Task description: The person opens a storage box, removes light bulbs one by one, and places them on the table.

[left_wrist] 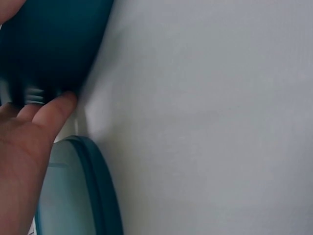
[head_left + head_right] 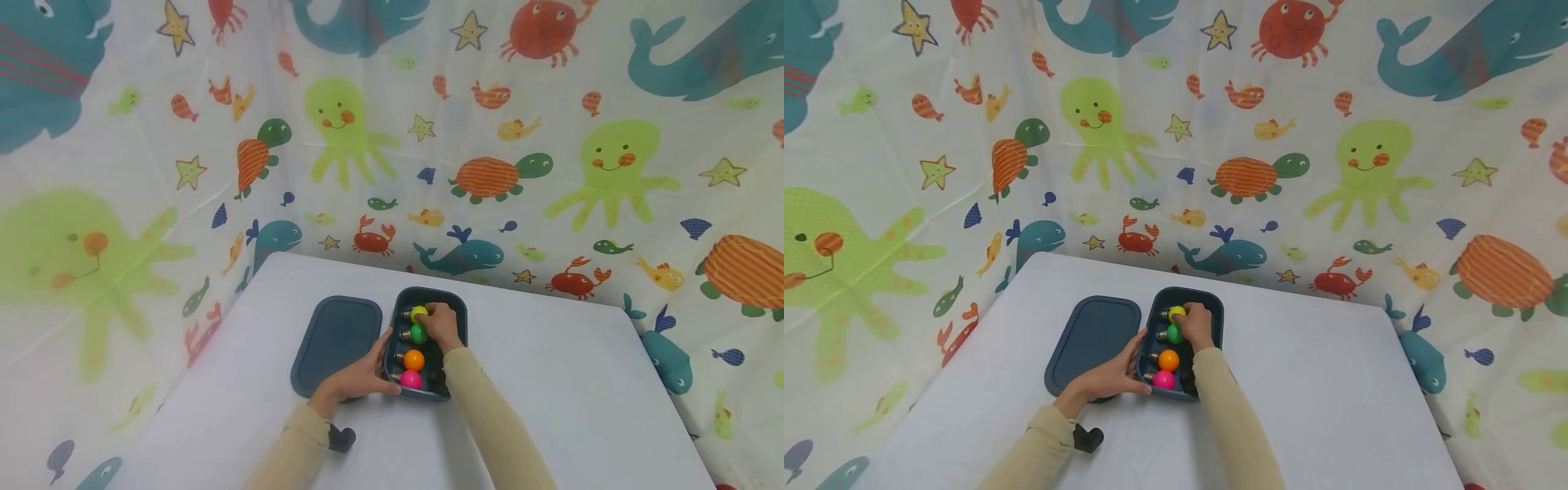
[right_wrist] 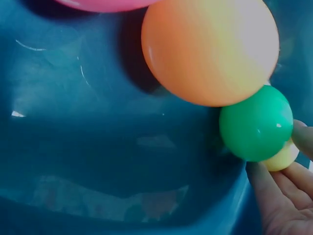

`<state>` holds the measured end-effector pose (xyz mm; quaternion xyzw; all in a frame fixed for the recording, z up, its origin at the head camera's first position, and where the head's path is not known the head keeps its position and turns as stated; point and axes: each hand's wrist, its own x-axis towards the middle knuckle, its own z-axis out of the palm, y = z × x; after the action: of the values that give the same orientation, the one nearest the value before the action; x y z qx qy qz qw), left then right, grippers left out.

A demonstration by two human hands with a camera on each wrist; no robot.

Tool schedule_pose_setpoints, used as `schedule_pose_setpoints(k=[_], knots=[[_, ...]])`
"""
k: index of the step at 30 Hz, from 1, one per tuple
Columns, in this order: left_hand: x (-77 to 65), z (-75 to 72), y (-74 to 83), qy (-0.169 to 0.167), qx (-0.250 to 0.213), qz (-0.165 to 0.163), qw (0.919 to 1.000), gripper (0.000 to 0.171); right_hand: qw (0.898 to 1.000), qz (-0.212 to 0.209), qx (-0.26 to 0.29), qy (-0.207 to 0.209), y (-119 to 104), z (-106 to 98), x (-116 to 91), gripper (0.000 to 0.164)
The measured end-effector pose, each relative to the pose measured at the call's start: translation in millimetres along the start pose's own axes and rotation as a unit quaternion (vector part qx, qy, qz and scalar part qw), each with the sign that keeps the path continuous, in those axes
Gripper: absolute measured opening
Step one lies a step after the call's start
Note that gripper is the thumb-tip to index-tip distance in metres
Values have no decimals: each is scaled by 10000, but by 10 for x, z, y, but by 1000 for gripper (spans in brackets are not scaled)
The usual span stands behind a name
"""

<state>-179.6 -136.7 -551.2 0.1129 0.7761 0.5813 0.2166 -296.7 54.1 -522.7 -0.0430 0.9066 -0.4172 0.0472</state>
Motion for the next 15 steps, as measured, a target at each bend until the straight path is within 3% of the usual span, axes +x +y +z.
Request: schedule_pose_setpoints(k=[5,9,15], knots=[[9,30,18,-6,-81,8,10000,117,9989,-370,-290,78,14,-146,-2,32],[-4,46,34,14,-129,-22,9999,117,9975,-562,-434,70,23,-324,-24,41],[-11,48,47,6,-259,21,9997,117,9984,-541,-113,144,85,-708,-99,44]])
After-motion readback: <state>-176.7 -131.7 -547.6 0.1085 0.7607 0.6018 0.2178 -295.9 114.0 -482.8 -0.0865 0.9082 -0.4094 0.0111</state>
